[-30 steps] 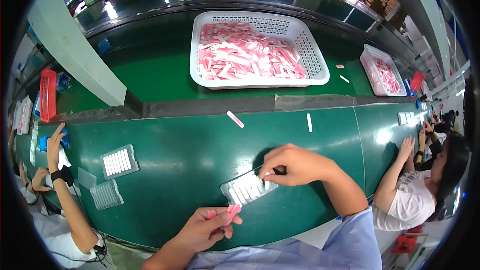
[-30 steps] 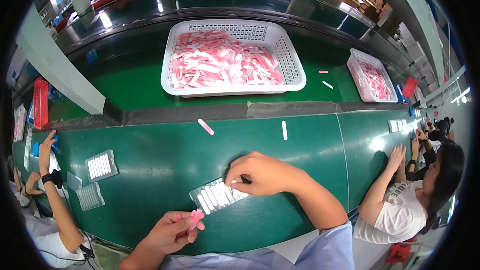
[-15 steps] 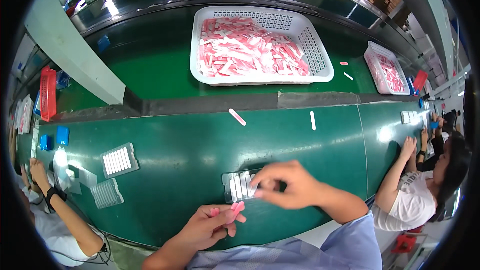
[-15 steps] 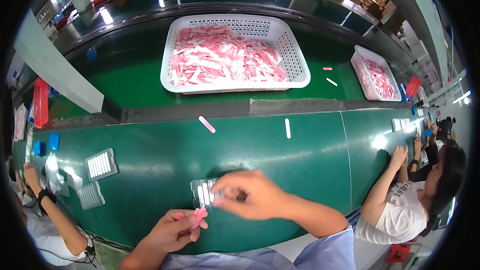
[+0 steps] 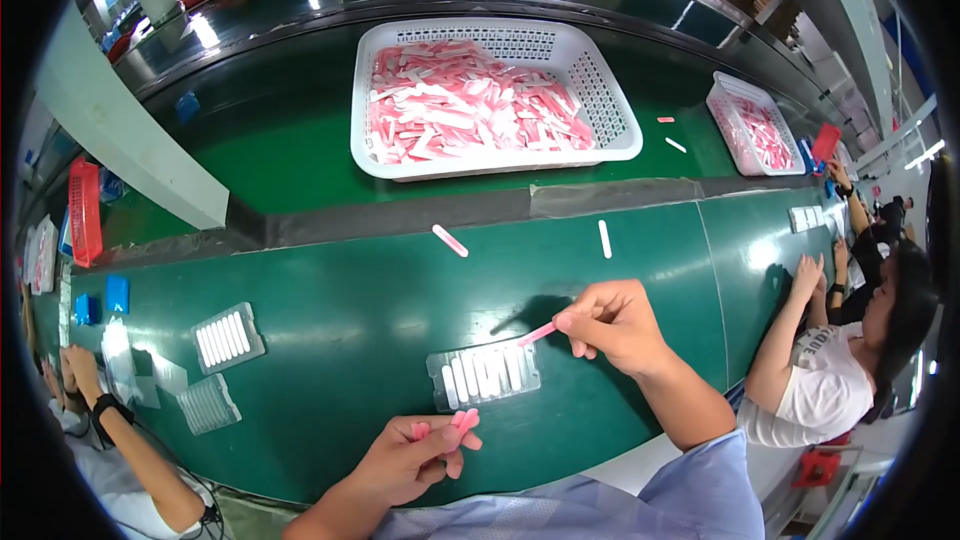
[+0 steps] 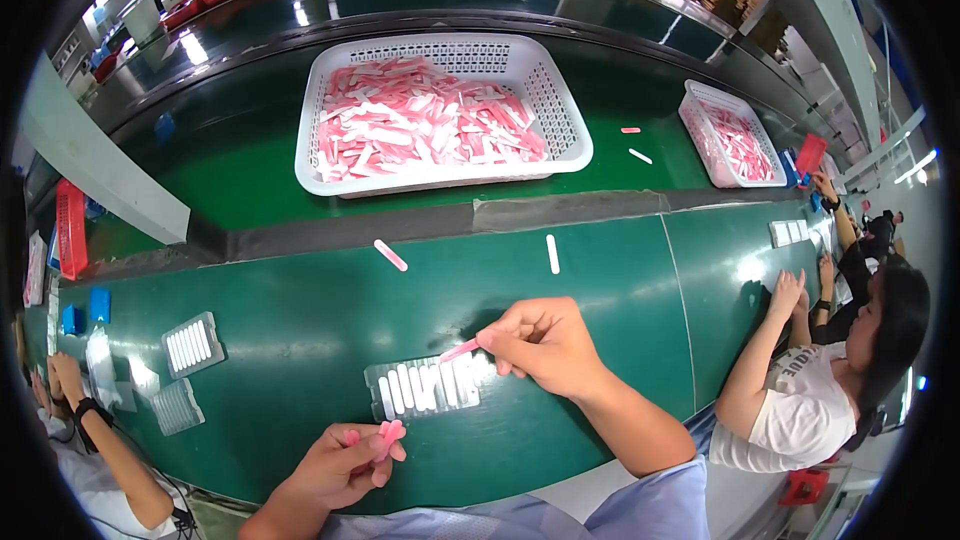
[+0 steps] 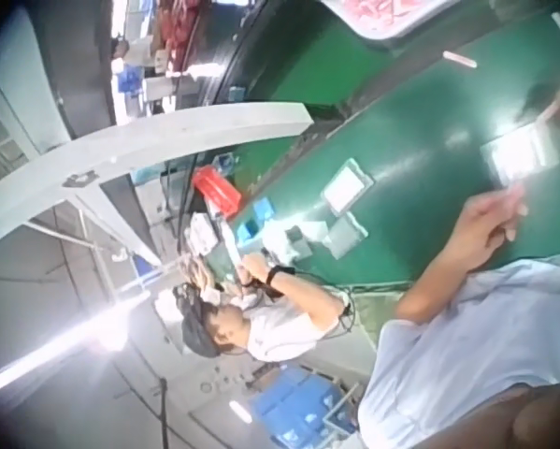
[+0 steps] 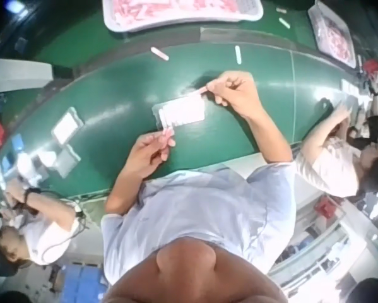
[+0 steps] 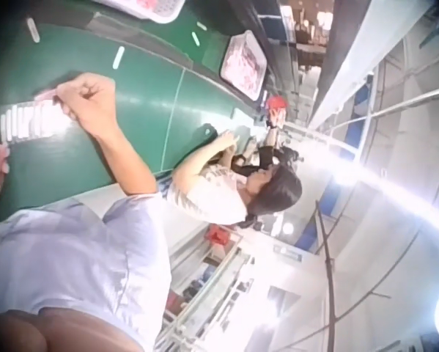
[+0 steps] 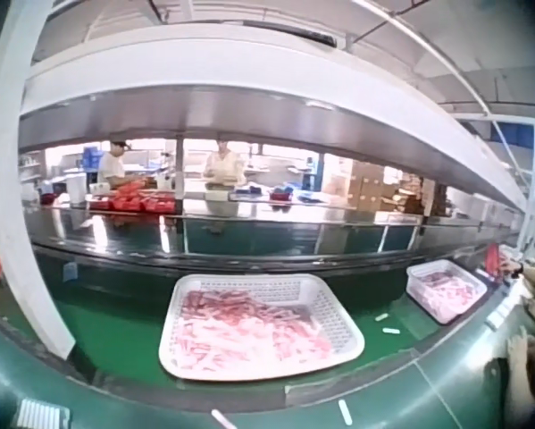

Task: The person assembles small white and pink plastic components by hand, placing them into a clear tray on an assembly line.

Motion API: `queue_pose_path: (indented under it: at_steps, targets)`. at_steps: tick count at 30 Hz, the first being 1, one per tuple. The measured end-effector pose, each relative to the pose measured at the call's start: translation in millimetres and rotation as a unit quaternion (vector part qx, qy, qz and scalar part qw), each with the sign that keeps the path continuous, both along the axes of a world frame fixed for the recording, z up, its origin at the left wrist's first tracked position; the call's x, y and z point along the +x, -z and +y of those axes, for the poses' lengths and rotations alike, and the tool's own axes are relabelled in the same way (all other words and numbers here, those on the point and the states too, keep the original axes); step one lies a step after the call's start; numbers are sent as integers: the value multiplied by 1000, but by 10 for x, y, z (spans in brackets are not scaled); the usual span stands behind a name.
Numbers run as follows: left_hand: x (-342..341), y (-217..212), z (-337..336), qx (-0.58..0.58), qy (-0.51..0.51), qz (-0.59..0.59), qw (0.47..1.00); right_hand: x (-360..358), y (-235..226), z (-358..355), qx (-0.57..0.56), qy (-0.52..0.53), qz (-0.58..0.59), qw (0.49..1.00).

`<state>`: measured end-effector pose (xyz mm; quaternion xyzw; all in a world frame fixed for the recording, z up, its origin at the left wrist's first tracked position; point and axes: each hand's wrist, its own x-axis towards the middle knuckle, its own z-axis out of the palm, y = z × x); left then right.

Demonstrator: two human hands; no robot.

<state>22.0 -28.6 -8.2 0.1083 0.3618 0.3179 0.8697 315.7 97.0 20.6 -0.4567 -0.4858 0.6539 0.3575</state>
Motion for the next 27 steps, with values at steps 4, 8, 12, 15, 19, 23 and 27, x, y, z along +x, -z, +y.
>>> queue_pose_path:
  at_steps: [4,8,12,15,19,23,27]
  targets:
    - [0,-2,5,-1,0,-12,1000,18,-4,39,-11,4,20,1000]
    - [10,10,-19,5,-3,-1,1000,71,40,182,24,-79,9,997]
    - [37,-7,-33,-1,-19,7,1000,16,49,273,170,-306,-161,923]
    - [40,1,-56,-3,-26,18,1000,-134,62,205,250,-297,-249,887]
    - [56,-1,-47,2,-38,5,999,-88,57,287,251,-305,-236,888]
    - [-5,93,-81,-7,-39,-29,999,-71,73,428,237,-346,-197,886]
    - [-32,73,-70,-10,-38,-31,999,-238,10,297,263,-331,-304,854]
